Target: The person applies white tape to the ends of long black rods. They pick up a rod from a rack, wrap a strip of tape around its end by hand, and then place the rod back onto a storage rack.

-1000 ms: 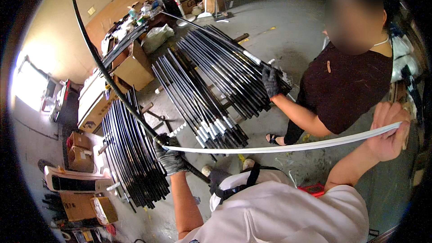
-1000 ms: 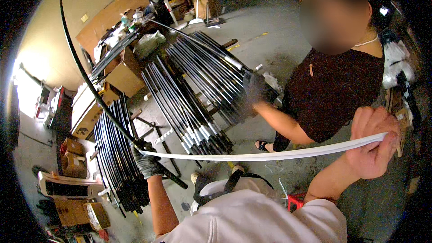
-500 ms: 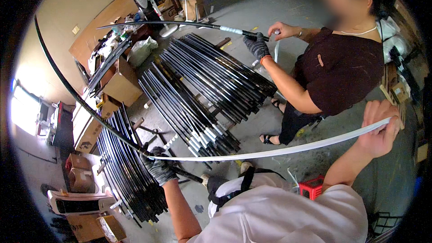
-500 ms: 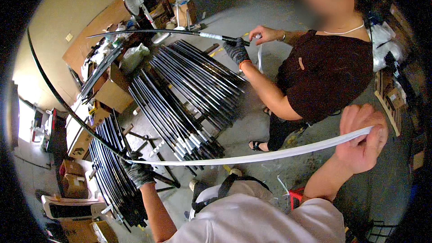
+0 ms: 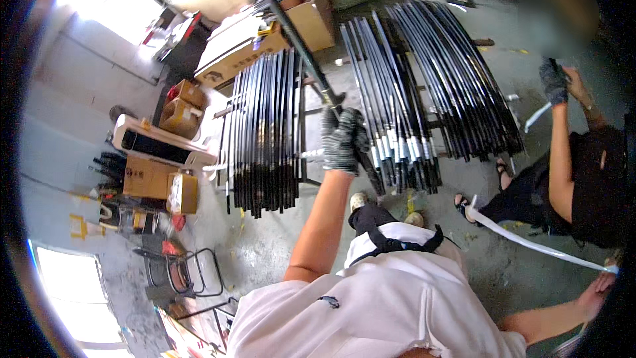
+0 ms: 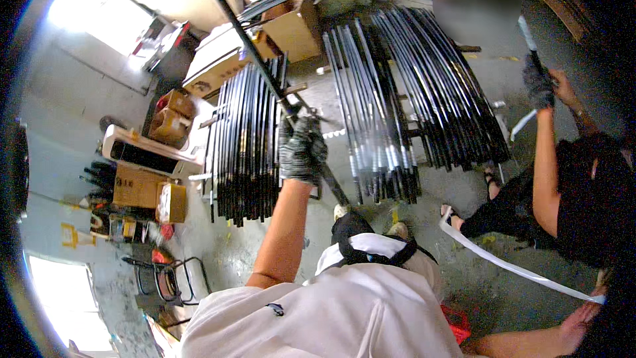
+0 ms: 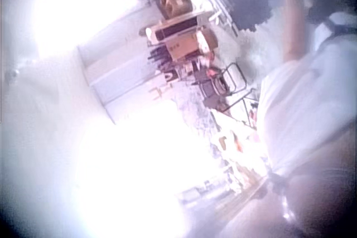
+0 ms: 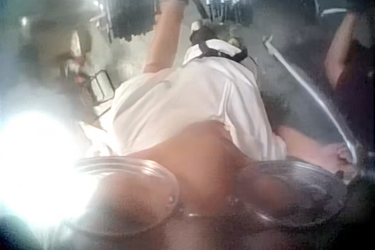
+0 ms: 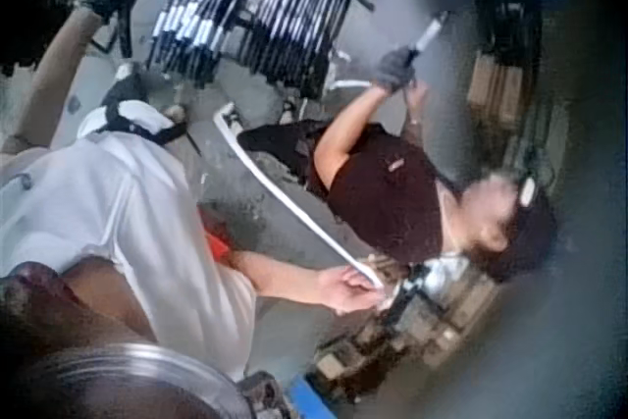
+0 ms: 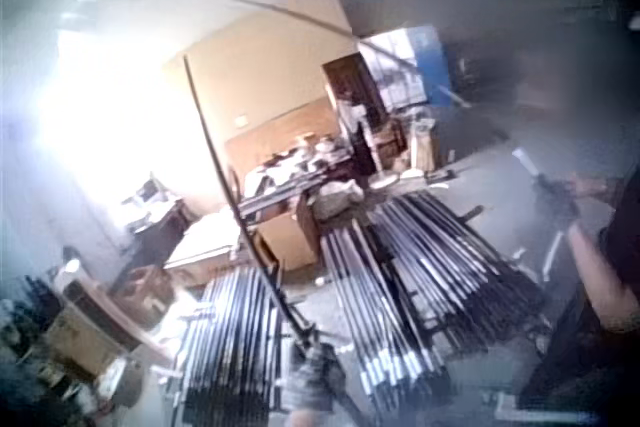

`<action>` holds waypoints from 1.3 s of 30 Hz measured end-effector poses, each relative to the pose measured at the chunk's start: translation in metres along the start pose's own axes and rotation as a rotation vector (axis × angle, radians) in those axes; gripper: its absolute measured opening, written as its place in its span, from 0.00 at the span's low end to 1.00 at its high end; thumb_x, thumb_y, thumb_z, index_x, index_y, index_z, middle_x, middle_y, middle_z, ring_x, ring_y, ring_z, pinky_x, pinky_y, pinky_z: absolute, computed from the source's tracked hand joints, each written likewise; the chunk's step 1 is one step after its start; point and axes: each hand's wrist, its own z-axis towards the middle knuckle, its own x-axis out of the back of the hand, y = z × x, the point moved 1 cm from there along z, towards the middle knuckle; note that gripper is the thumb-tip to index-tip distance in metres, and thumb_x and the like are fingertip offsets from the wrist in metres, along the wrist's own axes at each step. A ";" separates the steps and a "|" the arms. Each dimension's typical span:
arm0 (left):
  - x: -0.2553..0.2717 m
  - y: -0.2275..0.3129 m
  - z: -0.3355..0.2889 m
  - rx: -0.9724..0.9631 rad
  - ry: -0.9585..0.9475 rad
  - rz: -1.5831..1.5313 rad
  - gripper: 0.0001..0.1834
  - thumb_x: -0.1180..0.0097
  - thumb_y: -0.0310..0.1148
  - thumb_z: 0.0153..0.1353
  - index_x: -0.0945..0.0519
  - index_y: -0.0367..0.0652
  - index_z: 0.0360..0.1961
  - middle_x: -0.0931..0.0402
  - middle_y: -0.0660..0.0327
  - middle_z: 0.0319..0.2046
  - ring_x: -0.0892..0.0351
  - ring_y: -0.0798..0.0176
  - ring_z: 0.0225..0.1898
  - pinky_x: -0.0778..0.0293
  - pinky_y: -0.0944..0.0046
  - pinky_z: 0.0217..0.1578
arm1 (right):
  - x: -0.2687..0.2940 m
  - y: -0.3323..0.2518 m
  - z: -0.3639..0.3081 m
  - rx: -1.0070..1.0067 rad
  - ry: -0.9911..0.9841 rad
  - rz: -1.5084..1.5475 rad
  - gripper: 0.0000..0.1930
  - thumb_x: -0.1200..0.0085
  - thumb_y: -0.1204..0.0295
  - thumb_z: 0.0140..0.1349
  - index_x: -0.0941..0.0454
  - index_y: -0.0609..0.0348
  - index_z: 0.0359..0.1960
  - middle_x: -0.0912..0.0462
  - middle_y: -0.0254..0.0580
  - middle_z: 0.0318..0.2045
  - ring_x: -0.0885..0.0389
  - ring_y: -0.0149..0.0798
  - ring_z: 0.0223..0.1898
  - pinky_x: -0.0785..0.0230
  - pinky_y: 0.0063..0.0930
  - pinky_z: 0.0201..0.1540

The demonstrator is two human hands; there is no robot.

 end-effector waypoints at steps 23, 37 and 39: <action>0.031 -0.023 0.024 0.232 0.084 -0.237 0.19 0.56 0.52 0.60 0.25 0.48 0.31 0.31 0.69 0.13 0.42 0.74 0.05 0.47 0.74 0.03 | -0.180 0.053 -0.130 -0.254 -1.387 -0.605 0.12 0.52 0.65 0.58 0.23 0.62 0.27 0.22 0.41 0.18 0.25 0.32 0.20 0.35 0.29 0.25; 0.021 -0.016 0.029 0.331 0.023 -0.365 0.24 0.55 0.55 0.59 0.24 0.43 0.24 0.31 0.67 0.10 0.49 0.75 0.04 0.53 0.75 0.04 | -0.175 0.125 -0.137 -0.162 -1.194 -1.011 0.19 0.52 0.53 0.54 0.21 0.56 0.23 0.22 0.49 0.23 0.23 0.53 0.28 0.33 0.43 0.32; 0.015 -0.017 0.026 0.297 0.067 -0.325 0.24 0.56 0.55 0.58 0.25 0.46 0.21 0.33 0.69 0.09 0.49 0.75 0.03 0.52 0.74 0.03 | -0.177 0.131 -0.135 -0.132 -1.208 -1.024 0.20 0.53 0.51 0.53 0.21 0.57 0.25 0.22 0.53 0.25 0.23 0.55 0.28 0.32 0.42 0.33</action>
